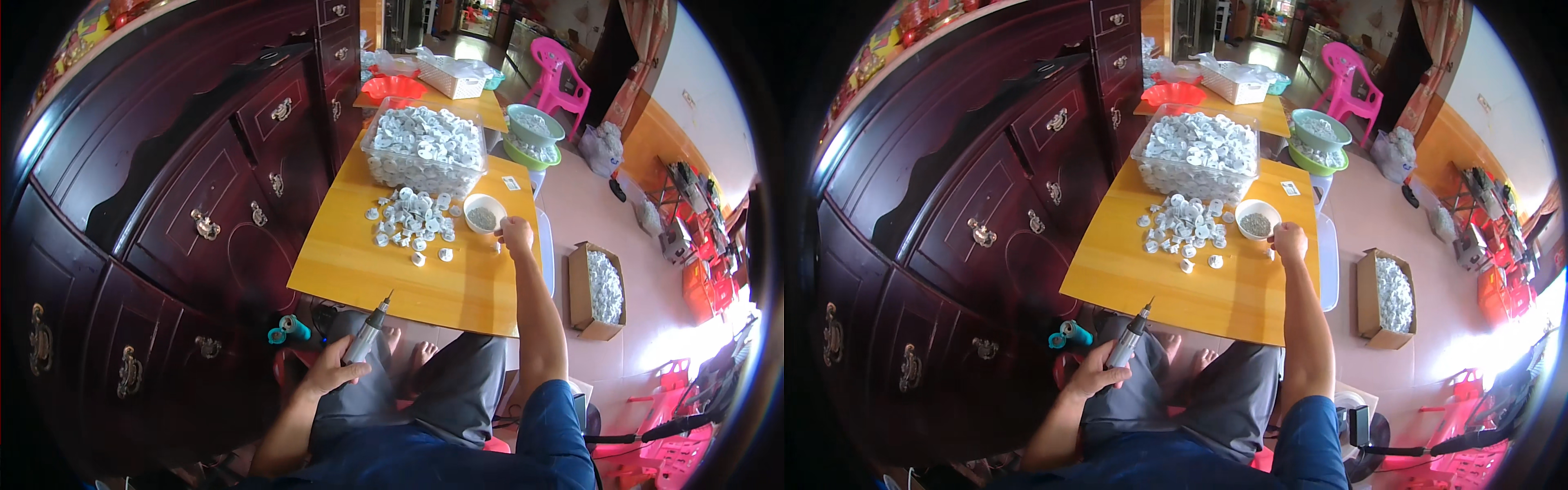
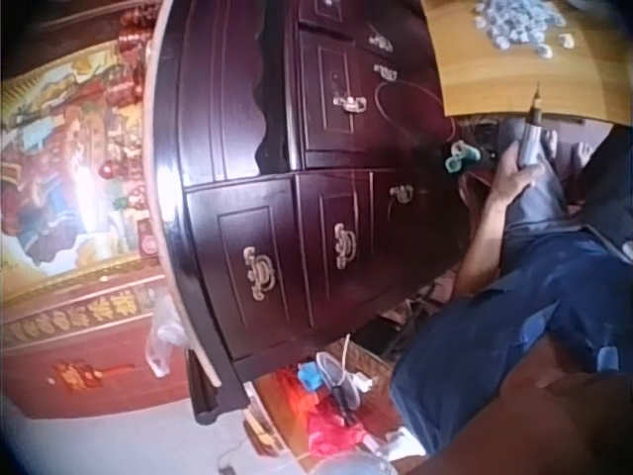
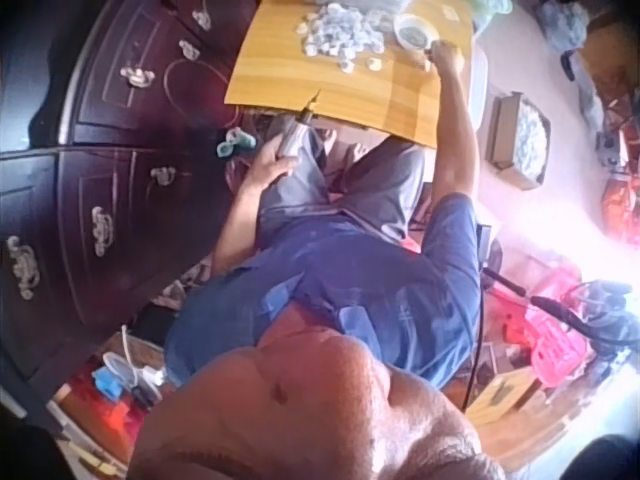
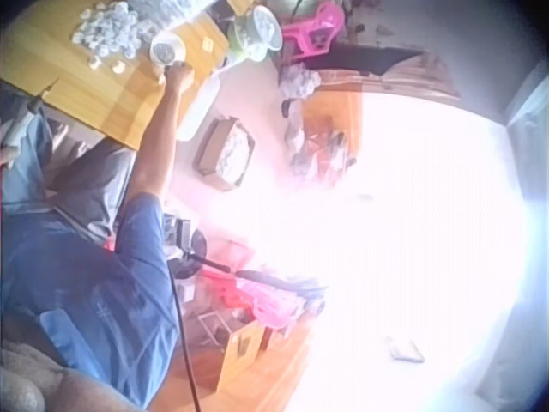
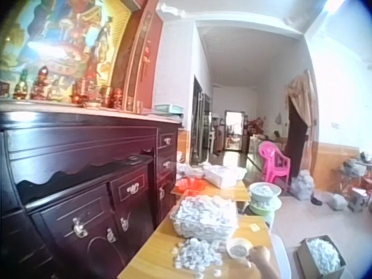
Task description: Assembling small white plastic shoe components by inserting metal pins using a handheld rotary tool.
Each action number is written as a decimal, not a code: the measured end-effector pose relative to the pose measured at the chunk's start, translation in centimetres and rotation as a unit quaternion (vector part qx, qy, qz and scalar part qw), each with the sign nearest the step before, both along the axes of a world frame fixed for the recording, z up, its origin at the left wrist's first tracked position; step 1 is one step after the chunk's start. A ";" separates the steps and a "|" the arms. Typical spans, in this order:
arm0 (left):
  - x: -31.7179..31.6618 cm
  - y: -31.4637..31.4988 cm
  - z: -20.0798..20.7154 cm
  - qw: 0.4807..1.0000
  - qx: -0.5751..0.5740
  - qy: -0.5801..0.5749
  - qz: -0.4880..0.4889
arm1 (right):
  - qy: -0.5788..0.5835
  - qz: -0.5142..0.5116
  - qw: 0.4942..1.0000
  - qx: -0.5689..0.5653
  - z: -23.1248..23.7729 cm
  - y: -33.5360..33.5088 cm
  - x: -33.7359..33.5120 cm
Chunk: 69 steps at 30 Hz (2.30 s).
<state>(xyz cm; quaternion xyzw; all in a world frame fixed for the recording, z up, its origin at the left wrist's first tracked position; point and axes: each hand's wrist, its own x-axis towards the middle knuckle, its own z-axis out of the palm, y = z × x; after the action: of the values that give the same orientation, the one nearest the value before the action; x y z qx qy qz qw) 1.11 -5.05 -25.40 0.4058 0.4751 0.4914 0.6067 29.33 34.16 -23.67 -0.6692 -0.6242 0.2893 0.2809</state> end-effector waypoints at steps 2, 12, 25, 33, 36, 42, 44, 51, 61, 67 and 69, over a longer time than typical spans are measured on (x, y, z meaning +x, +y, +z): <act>0.0 0.0 -0.1 1.000 -0.001 0.003 -0.001 | 0.082 -0.058 0.994 0.035 -0.1 -0.7 -0.3; 0.6 -0.1 0.2 1.000 -0.002 0.003 0.018 | -0.192 -0.138 0.955 0.178 -3.3 -7.7 4.8; 1.7 1.0 -1.1 1.000 0.000 0.007 0.008 | 0.103 -0.211 0.971 -0.043 -15.8 -6.8 24.1; 0.8 0.9 -1.9 0.996 -0.026 0.050 0.063 | -0.231 0.031 0.972 -0.038 -19.7 -4.9 18.1; 0.8 2.0 -2.0 0.995 -0.018 0.056 0.076 | -0.257 0.112 0.958 -0.064 -21.5 -3.4 17.1; 0.5 3.4 -1.9 0.996 -0.004 0.045 0.072 | -0.342 0.098 0.927 -0.120 -23.6 -3.4 15.9; 0.4 3.4 -1.9 0.996 -0.010 0.055 0.070 | -0.328 0.103 0.932 -0.117 -23.5 -4.4 16.0; 0.0 2.7 -2.0 0.997 0.001 0.039 0.069 | -0.268 0.069 0.934 -0.227 -18.8 -9.2 17.0; -0.1 1.0 -1.9 0.998 0.017 0.032 0.044 | -0.342 0.171 0.899 -0.213 -24.9 -12.5 21.9; -0.1 1.0 -2.3 0.999 0.026 0.019 0.027 | 0.204 -0.168 0.963 -0.055 -15.2 -5.8 22.8; -0.2 0.7 -2.4 0.999 0.025 0.001 0.020 | 0.295 -0.182 0.936 0.069 -8.9 -3.7 20.7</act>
<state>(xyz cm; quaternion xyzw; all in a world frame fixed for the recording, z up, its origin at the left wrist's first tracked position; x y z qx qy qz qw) 0.91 -4.33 -27.78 0.4116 0.4712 0.5148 0.5862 50.03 30.46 -32.57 -0.6349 -0.3994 0.3736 0.5457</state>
